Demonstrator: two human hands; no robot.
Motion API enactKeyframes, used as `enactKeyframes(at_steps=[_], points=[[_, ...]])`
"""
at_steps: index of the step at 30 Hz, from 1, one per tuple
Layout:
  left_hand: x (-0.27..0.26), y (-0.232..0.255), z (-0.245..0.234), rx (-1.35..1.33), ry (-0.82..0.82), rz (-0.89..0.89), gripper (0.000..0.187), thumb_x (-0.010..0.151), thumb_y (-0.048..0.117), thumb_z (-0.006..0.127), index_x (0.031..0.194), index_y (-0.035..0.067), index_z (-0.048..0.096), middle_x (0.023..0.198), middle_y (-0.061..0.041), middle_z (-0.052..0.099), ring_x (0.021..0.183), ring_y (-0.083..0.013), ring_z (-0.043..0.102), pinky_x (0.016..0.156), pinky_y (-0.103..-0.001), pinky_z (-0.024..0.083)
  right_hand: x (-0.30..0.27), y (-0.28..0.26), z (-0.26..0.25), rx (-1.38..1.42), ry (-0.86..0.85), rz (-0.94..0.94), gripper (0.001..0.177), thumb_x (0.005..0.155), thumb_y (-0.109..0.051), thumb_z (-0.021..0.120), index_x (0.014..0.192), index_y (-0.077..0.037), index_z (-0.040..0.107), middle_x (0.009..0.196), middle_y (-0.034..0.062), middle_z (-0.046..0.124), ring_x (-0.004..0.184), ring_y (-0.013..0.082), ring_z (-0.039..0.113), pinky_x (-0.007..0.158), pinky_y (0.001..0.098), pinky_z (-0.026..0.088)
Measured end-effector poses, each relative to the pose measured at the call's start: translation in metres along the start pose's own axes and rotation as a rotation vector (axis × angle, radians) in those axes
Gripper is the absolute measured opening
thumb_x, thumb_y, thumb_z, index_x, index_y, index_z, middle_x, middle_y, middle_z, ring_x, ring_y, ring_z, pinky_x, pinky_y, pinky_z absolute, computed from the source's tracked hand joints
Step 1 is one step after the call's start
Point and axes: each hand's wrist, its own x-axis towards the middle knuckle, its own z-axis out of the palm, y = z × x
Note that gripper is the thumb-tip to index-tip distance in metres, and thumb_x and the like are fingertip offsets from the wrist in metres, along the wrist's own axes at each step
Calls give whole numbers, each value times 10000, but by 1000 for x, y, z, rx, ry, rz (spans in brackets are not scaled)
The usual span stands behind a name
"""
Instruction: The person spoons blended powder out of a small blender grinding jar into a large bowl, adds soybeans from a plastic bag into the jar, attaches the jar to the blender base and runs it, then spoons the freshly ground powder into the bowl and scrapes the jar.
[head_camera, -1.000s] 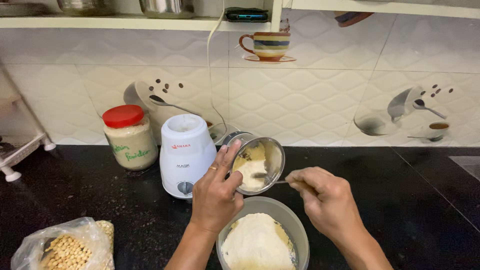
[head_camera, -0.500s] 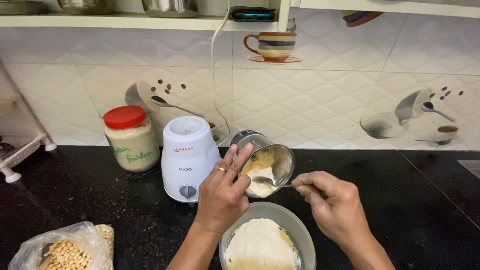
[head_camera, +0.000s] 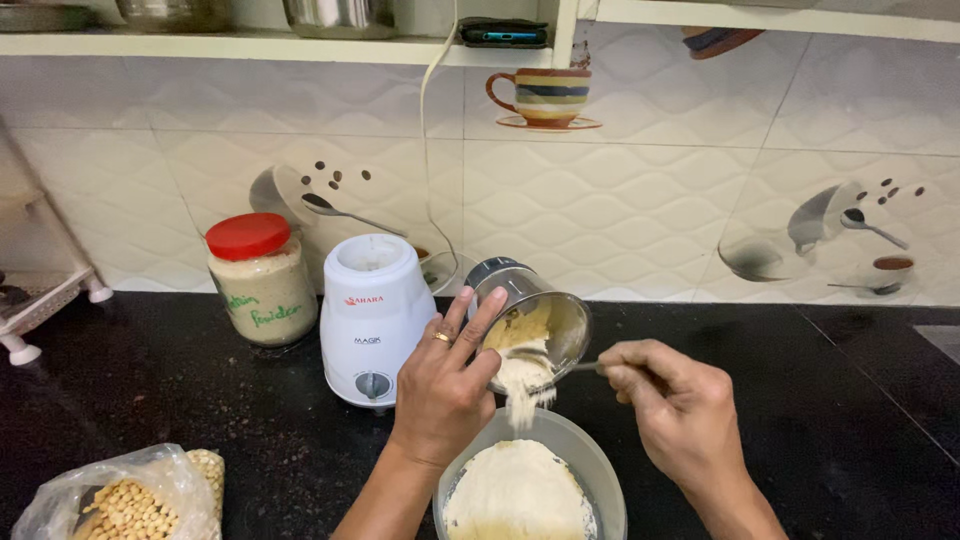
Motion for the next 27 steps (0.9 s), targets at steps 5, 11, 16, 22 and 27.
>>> enactKeyframes(at_steps=[5,11,16,22,27], points=[[-1,4,2,13,-3,-12,149,647,-64,664,675,29,551,1494,-79,573,1356,-373,563,1027,-525,505,2,2,0,-67,61,-23,153,861,-11,710,995,-15,784,749,46,771,629,95,676,581,233,557],[-3,4,3,-1,-13,-47,148,626,-77,648,675,30,558,1496,-92,571,1345,-368,578,1029,-510,513,-1,5,-4,-6,-12,87,127,850,-8,730,955,-9,800,690,60,761,610,98,667,560,240,552],[-5,3,4,-17,-11,-64,156,592,-86,641,672,20,559,1495,-103,572,1340,-370,587,1017,-486,523,1,5,-4,-62,54,-45,160,851,4,715,997,-14,779,746,58,762,632,98,666,570,242,544],[-1,-1,3,-75,-23,-60,167,539,-54,654,663,20,569,1502,-152,545,1346,-398,560,1025,-495,513,4,-11,-5,-107,-55,-55,158,796,22,737,939,-20,788,776,58,799,653,119,726,588,256,570],[6,-4,-1,-74,-34,-46,178,525,-48,662,661,22,571,1519,-187,515,1380,-411,528,1048,-499,503,7,-28,-11,-238,40,-399,206,780,52,706,962,-37,744,830,66,749,719,165,743,630,279,591]])
